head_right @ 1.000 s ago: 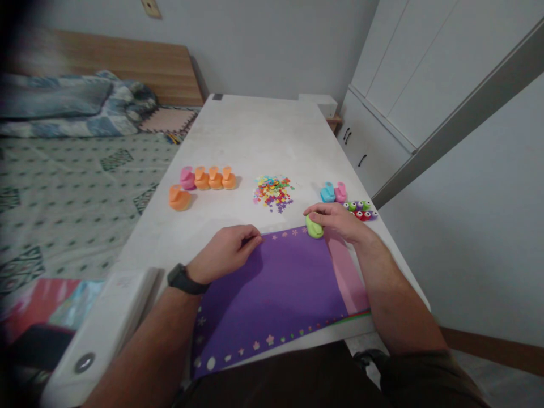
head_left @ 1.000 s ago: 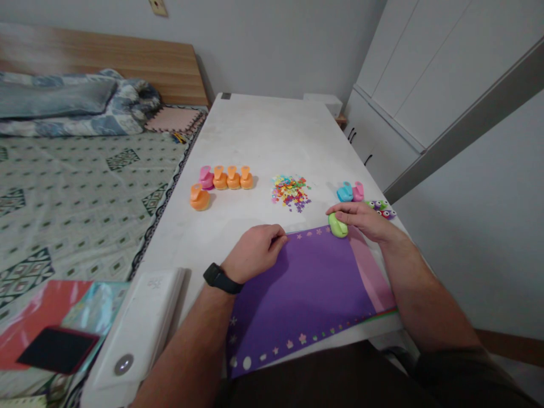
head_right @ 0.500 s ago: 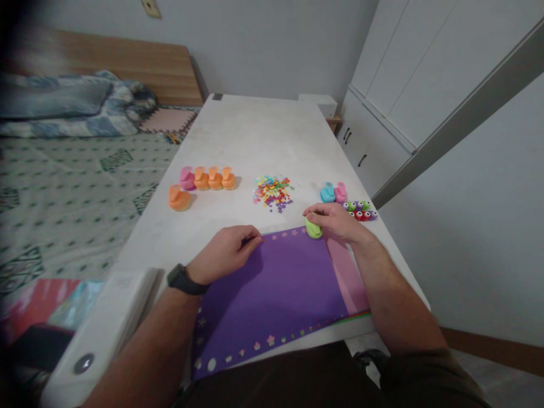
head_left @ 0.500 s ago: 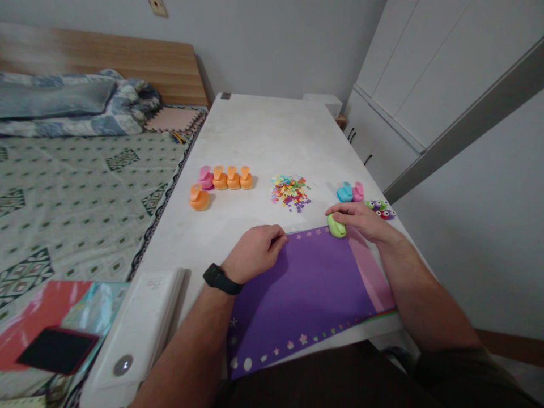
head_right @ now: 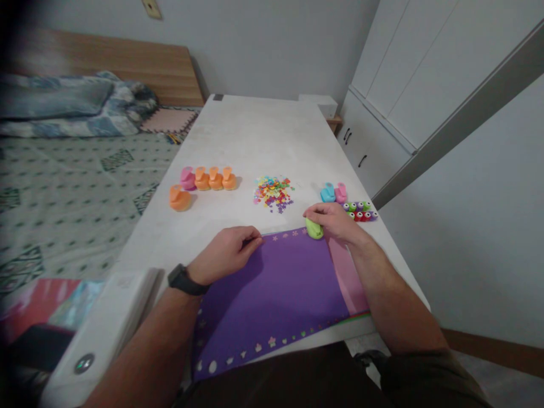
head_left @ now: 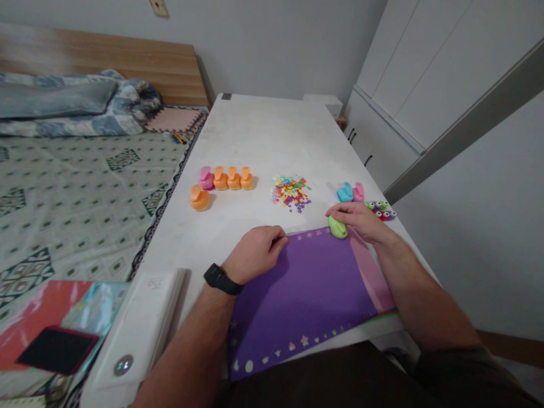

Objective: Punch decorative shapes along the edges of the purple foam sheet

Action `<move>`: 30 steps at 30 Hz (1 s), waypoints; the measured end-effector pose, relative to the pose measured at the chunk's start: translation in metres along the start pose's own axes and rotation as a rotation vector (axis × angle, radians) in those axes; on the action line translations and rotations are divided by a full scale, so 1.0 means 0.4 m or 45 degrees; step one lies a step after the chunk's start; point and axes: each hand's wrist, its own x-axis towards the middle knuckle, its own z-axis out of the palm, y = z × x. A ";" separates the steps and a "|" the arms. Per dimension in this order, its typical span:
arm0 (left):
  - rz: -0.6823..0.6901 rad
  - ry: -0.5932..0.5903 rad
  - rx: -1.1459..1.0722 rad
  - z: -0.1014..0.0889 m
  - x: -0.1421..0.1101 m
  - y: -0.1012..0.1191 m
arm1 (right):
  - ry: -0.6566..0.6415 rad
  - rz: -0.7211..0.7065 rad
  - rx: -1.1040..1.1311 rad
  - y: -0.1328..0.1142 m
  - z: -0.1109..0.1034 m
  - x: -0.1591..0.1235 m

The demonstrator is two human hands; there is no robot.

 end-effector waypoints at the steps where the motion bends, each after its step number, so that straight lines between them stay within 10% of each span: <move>1: 0.001 -0.006 -0.004 0.000 0.000 0.001 | 0.109 0.011 0.013 0.002 0.003 0.004; 4: 0.001 -0.020 -0.009 0.000 0.000 0.003 | 0.284 0.036 0.042 0.009 0.010 0.014; 22: -0.019 -0.059 0.033 0.002 -0.004 0.003 | -0.065 -0.227 -0.272 -0.051 -0.023 -0.055; 30: -0.012 -0.049 0.035 0.006 -0.001 -0.001 | 0.067 -0.205 -0.259 -0.039 -0.078 -0.061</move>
